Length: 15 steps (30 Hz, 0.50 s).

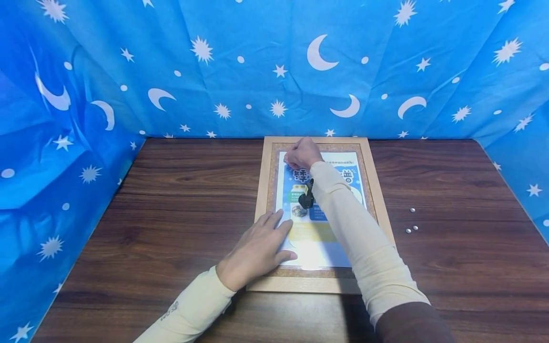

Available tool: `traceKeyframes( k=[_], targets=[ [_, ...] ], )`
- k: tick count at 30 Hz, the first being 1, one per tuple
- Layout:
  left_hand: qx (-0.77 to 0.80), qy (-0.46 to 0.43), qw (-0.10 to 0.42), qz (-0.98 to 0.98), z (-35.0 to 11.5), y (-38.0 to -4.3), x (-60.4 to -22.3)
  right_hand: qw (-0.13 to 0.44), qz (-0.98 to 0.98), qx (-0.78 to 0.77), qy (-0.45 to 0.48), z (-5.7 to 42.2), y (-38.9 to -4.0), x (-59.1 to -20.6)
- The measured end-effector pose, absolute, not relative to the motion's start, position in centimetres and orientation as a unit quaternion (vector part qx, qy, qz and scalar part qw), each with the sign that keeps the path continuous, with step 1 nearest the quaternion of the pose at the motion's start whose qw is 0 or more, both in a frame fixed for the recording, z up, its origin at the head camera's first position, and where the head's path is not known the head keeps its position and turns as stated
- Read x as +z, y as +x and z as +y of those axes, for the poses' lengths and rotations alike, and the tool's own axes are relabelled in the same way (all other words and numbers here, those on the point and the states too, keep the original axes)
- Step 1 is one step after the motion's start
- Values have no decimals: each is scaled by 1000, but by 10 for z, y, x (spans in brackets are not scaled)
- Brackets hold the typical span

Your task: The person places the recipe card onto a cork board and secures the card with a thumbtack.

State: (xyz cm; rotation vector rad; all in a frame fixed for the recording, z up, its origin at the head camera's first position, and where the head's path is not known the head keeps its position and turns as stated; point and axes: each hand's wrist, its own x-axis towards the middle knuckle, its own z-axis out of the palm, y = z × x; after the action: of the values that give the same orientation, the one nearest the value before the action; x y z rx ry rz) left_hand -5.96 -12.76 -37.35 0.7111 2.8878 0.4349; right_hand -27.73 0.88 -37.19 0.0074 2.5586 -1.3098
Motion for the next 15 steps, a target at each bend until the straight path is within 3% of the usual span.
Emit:
traceKeyframes(
  k=[15],
  targets=[
    [143, 236, 69, 959, -127, -60, -373, 133, 857, -498, 8, 13, -277, -373]
  ],
)
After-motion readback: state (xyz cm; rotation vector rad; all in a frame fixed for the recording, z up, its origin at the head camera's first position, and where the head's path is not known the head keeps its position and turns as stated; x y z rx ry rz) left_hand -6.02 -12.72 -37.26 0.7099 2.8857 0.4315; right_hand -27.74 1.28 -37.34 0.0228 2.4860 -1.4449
